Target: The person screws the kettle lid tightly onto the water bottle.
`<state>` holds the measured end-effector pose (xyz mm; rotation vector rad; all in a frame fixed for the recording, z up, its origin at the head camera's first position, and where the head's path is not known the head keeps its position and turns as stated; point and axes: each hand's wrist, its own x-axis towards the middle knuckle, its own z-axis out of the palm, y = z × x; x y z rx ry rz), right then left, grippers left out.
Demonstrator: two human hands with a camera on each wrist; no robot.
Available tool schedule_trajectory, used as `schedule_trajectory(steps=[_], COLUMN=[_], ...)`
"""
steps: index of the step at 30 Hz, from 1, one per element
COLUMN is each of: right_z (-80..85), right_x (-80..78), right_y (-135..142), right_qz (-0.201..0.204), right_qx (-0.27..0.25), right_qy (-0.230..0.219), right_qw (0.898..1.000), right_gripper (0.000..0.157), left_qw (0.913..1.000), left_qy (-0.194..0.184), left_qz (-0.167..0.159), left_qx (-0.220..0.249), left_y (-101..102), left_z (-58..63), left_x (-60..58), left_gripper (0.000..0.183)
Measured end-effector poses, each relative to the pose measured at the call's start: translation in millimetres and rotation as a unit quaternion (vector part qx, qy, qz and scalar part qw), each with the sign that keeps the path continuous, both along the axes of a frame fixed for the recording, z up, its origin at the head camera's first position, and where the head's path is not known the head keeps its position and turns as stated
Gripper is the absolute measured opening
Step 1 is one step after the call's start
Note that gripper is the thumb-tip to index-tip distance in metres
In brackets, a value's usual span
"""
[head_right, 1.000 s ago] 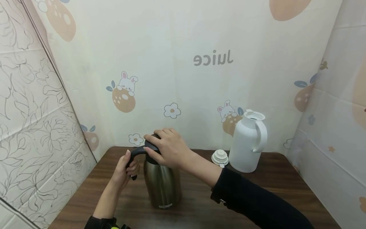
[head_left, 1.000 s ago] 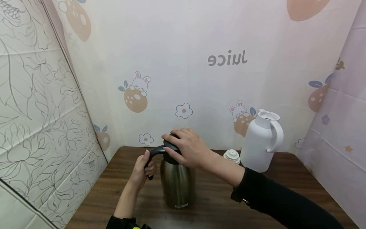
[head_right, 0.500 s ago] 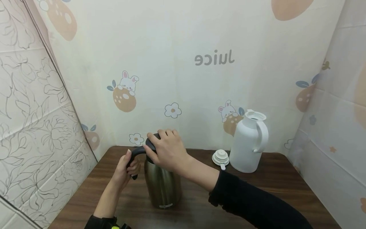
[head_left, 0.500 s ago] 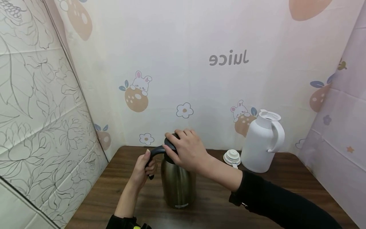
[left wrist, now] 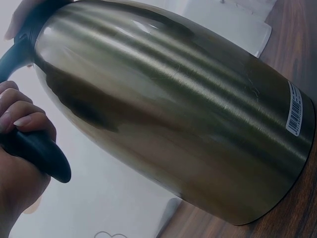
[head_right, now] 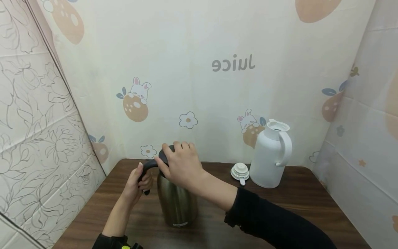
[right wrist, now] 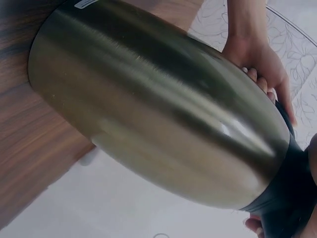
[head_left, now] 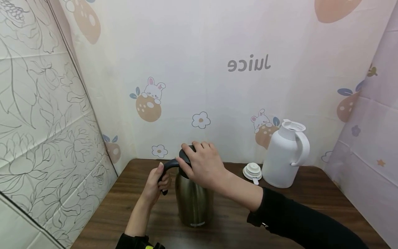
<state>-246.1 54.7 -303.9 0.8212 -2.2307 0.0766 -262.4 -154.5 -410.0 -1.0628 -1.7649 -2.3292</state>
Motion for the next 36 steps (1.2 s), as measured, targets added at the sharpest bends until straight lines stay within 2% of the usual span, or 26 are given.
schedule_trajectory(steps=[4,8,14,17,21,25,29,36], right_z=[2.8,7.0,16.0,16.7,14.1,11.3,8.9,4.2], right_x=[-3.6,-10.9,-24.9,-33.2,-40.6,-40.7,-35.8,-26.7], right_y=[8,16,27,30,33,33,29,23], right_qz=[0.048,0.107,0.141,0.165,0.195,0.191,0.167,0.137], right_qx=[-0.008,-0.009,0.025,0.040,0.041,0.035,0.028,0.001], right_qy=[-0.038,-0.067,-0.130,-0.137,-0.122,-0.099,-0.075,-0.053], right_qw=[0.998,0.992,0.981,0.976,0.972,0.976,0.983,0.989], right_gripper=[0.049,0.052,0.055,0.055,0.053,0.052,0.050,0.051], left_qw=[1.0000,1.0000,1.0000,0.9999,0.9999,0.9999,0.9998,0.9999], left_qy=[-0.003,0.000,-0.003,-0.002,0.000,0.005,0.017,0.015], left_qz=[0.000,0.001,0.001,0.000,-0.004,-0.004,-0.001,0.000], left_qx=[0.001,0.001,0.007,0.010,0.011,0.010,0.009,0.006], left_y=[0,0,0,0,0,1,1,1], left_z=[-0.4,-0.4,0.5,0.2,-0.6,-0.2,0.3,-0.2], left_x=[-0.1,0.0,0.0,-0.2,-0.6,-0.6,0.0,0.2], left_gripper=[0.060,0.060,0.060,0.060,0.060,0.060,0.058,0.060])
